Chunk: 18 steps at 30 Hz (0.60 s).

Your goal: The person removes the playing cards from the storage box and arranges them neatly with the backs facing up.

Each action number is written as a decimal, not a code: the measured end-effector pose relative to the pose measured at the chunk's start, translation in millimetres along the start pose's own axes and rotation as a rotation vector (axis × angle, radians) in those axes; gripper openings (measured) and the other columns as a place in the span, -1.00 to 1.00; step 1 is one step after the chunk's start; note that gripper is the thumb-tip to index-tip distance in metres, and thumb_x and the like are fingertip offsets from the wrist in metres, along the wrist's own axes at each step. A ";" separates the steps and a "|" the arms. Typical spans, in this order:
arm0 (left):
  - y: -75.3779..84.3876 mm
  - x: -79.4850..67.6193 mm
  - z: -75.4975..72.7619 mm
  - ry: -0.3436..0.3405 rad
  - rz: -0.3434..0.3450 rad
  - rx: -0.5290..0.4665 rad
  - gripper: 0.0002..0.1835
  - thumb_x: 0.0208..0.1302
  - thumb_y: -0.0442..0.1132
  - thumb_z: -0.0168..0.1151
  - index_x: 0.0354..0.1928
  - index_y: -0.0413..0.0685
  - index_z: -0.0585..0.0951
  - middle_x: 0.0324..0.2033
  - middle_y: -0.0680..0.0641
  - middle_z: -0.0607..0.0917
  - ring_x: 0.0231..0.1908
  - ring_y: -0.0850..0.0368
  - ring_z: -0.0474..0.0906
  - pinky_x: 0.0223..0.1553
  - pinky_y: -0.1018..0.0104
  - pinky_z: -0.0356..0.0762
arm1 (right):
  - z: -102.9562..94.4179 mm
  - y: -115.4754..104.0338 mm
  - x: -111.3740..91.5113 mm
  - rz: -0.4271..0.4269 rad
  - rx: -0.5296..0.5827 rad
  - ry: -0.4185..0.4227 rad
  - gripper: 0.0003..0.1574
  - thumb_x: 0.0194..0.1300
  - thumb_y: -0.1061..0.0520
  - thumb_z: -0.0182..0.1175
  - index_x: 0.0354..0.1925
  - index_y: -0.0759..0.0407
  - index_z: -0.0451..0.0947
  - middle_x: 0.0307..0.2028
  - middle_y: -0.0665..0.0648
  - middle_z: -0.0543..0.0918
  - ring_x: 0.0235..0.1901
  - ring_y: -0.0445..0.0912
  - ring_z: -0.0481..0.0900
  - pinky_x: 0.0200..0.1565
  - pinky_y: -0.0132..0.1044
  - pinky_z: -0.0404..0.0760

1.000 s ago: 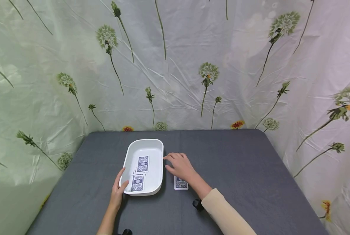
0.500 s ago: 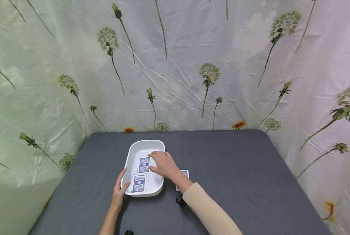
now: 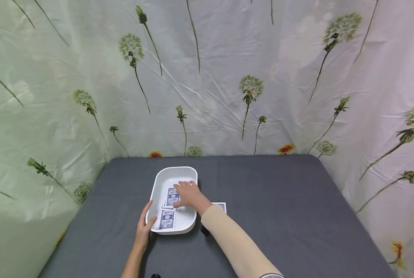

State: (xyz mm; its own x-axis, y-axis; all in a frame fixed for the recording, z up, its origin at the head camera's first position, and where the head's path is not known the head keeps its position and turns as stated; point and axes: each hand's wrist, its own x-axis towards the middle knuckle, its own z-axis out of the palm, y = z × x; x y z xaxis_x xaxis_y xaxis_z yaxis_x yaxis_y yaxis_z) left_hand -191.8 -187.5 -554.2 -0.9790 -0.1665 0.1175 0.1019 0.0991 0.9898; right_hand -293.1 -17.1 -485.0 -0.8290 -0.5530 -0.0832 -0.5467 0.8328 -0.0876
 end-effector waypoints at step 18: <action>-0.3 -3.8 -0.9 0.012 0.012 0.037 -0.40 0.19 -0.35 0.03 0.32 -0.06 0.22 0.32 -0.16 0.20 0.17 0.47 0.12 0.10 0.58 0.10 | 21.7 -10.8 22.1 0.087 0.045 -0.136 0.00 -0.03 -0.33 0.25 0.30 0.00 0.20 0.32 0.01 0.25 0.30 -0.14 0.19 0.26 -0.13 0.20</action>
State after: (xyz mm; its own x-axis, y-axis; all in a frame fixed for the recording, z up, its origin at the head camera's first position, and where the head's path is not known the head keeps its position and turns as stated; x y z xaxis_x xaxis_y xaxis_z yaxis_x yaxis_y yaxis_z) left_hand -187.9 -187.8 -554.8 -0.9755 -0.1771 0.1305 0.1068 0.1376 0.9847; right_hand -303.0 -38.9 -507.5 -0.8479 -0.4798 -0.2256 -0.4650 0.8773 -0.1185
